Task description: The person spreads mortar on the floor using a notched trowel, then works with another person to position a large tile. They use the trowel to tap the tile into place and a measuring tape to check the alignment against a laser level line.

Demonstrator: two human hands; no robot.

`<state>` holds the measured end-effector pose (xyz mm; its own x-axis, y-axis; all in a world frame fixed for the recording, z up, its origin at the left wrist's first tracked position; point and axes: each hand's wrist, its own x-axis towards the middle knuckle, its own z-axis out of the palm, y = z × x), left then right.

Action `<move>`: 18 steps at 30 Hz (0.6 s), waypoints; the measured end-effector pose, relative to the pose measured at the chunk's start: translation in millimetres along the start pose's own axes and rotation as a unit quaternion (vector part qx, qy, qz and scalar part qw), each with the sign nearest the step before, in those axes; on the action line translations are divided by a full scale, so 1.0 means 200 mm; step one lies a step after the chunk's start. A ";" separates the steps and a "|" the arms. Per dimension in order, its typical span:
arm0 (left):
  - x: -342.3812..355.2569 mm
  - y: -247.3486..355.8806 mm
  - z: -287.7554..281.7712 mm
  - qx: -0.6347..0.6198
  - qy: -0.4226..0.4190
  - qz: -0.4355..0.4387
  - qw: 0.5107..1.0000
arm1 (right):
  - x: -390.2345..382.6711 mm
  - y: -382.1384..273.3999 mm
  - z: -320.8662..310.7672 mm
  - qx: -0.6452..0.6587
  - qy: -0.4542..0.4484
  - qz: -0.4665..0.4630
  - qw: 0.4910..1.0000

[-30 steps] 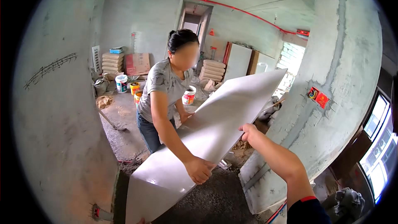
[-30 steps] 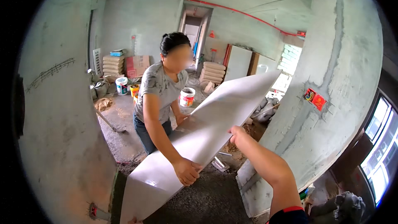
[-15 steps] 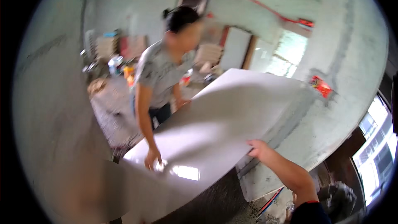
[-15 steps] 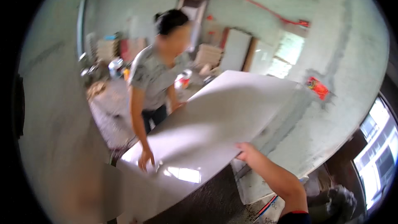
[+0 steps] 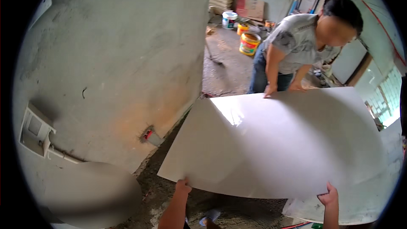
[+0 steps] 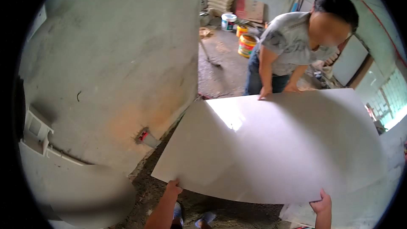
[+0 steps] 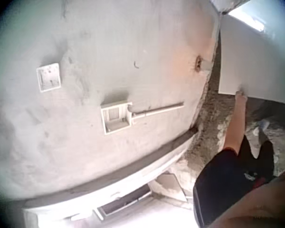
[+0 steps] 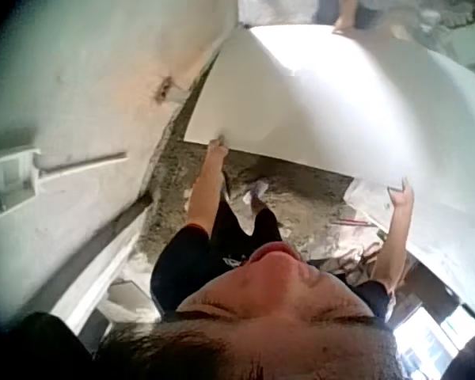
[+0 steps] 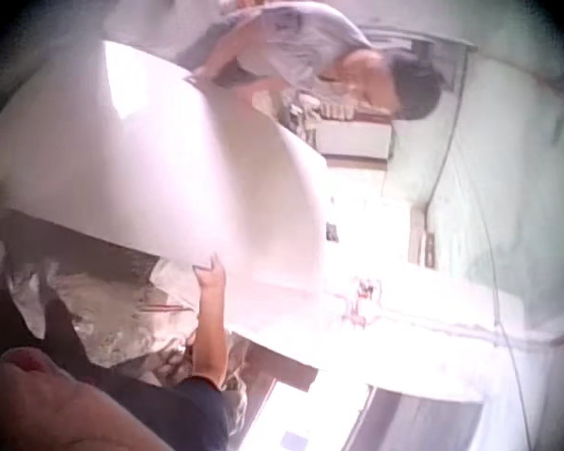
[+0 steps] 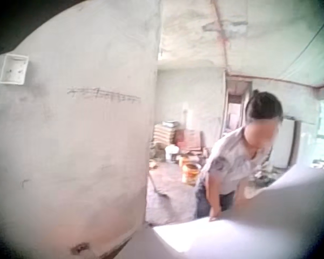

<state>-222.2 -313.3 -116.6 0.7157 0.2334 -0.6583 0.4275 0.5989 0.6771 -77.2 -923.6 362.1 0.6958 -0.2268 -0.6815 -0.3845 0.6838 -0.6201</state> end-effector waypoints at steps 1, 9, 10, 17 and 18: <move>0.04 -0.03 -0.07 -0.039 -0.025 -0.003 0.999 | -0.02 0.09 -0.01 0.007 -0.005 0.014 1.000; 0.14 0.01 -0.36 0.052 -0.004 0.015 0.999 | -0.15 0.28 -0.33 -0.078 -0.146 -0.123 0.978; 0.19 0.03 -0.37 0.085 0.072 -0.058 0.992 | -0.14 0.27 -0.39 -0.073 -0.109 -0.126 0.983; 0.52 -0.02 -0.48 -0.186 0.249 -0.182 0.933 | -0.10 0.60 -0.60 -0.037 0.022 -0.125 0.991; 0.56 -0.03 -0.49 -0.167 0.250 -0.186 0.936 | -0.11 0.67 -0.60 -0.030 0.038 -0.125 0.991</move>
<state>-199.3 -216.2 -226.3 0.1688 0.2399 -0.9560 0.3398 0.8963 0.2849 -216.5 -911.2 247.0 0.7274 -0.4360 -0.5298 -0.2430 0.5584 -0.7932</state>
